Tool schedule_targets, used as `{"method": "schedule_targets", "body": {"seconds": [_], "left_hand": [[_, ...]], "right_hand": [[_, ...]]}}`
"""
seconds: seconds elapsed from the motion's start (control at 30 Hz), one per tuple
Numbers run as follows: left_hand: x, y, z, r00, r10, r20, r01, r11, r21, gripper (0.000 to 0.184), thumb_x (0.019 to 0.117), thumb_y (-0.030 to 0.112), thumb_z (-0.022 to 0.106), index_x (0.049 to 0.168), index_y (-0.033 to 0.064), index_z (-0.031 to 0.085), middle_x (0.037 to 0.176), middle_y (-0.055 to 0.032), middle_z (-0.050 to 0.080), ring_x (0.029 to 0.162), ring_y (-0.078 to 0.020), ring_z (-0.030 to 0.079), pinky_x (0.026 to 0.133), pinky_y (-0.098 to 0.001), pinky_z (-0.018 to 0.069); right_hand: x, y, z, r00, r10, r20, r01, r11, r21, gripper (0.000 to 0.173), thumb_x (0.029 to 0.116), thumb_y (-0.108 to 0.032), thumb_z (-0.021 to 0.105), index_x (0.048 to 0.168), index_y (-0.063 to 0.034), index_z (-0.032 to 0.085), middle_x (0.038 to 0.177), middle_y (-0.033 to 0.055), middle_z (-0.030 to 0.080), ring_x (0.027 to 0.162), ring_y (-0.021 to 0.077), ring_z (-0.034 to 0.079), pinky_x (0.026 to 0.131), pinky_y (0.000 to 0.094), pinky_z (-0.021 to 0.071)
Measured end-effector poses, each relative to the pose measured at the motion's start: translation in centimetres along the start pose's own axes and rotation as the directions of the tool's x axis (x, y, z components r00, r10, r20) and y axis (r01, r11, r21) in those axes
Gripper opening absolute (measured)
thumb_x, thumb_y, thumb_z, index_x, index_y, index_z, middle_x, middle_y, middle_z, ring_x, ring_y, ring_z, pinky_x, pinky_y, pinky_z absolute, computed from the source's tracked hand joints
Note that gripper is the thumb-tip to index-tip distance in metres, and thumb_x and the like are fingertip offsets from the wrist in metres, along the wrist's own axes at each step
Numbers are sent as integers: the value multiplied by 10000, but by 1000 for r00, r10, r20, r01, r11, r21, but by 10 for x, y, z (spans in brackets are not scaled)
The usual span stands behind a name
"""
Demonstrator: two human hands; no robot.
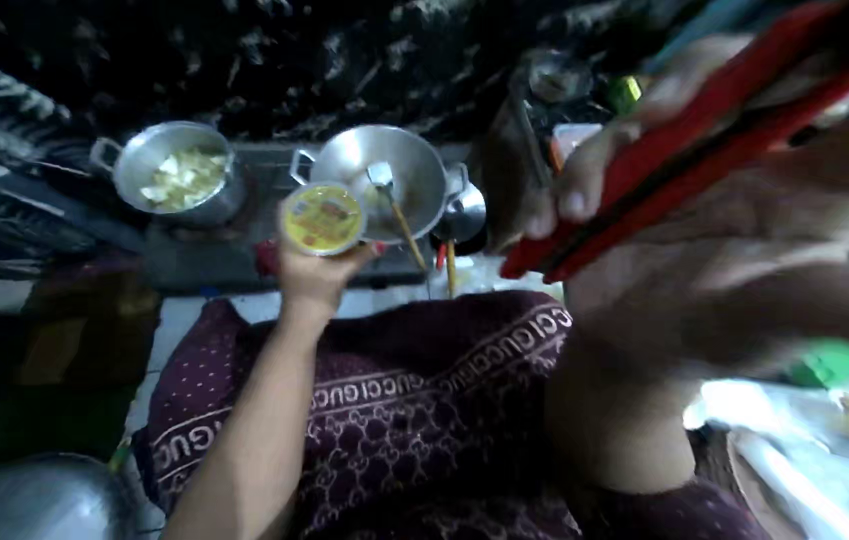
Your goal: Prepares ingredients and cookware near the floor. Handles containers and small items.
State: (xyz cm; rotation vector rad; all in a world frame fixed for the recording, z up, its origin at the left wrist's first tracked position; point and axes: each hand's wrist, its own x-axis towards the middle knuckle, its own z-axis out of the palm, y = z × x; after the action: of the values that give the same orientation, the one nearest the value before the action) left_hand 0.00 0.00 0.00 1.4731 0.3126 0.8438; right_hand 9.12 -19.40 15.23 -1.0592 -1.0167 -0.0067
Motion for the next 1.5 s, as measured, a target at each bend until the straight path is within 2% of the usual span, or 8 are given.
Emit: {"method": "schedule_targets", "body": {"seconds": [0.13,0.23,0.3,0.37,0.47,0.63,0.77,1.5], "left_hand": [[9,19,5,999,-40,23,42,996,-73,913,676,51,932,1436,135,433,1280,-4,630,1132,-83,648,959,-292,583],[18,20,9,999,-50,11,50,999,3,875,653,57,951,1396,101,491,1243,-38,660,1116,-96,663,964,-310,585],[27,17,11,997,-73,5,72,994,86,875,638,120,975,1386,74,524,1230,-70,675,1110,-114,671,967,-333,582],[32,15,13,997,-82,10,80,989,125,859,636,129,978,1372,63,540,1233,-93,672,1115,-140,671,976,-360,578],[35,13,17,995,-93,45,84,982,171,874,639,109,977,1392,52,535,1278,-134,652,1162,-188,652,1011,-402,553],[33,10,22,993,-80,92,60,979,197,840,646,92,967,1369,64,542,1239,-141,666,1133,-207,667,986,-432,563],[34,8,24,994,-36,105,13,976,216,835,622,42,954,1346,39,539,1225,-163,666,1133,-234,666,994,-443,553],[33,7,32,988,-4,156,-33,971,236,788,662,60,944,1337,21,540,1230,-202,658,1133,-293,666,988,-495,550]], "right_hand": [[7,22,-21,947,321,33,-312,937,-159,825,1087,-422,508,1614,-463,-126,1168,-9,637,702,115,676,520,276,620],[10,42,-24,800,599,22,-547,744,-384,600,1108,-340,427,1637,-357,144,892,29,650,519,126,592,436,293,552],[11,44,-25,774,629,71,-436,611,-661,342,1098,-245,455,1428,-161,495,849,50,664,556,139,609,499,325,564],[14,35,-24,764,632,132,-193,419,-887,257,1083,-207,520,1317,-159,617,878,71,688,677,209,657,624,462,573],[19,18,-18,742,641,194,45,241,-970,244,1079,-187,528,1301,-132,614,865,120,691,733,322,686,649,584,553],[26,5,-19,712,664,231,234,87,-968,406,1077,-344,515,1463,-239,586,1028,136,725,767,361,705,635,600,551],[22,2,-17,748,590,305,379,-3,-925,371,1057,-271,593,1424,-268,644,915,145,728,647,369,683,526,559,524],[33,0,3,663,676,321,576,-187,-796,443,1009,-113,602,1423,-266,643,862,200,675,703,414,670,526,518,493]]}}
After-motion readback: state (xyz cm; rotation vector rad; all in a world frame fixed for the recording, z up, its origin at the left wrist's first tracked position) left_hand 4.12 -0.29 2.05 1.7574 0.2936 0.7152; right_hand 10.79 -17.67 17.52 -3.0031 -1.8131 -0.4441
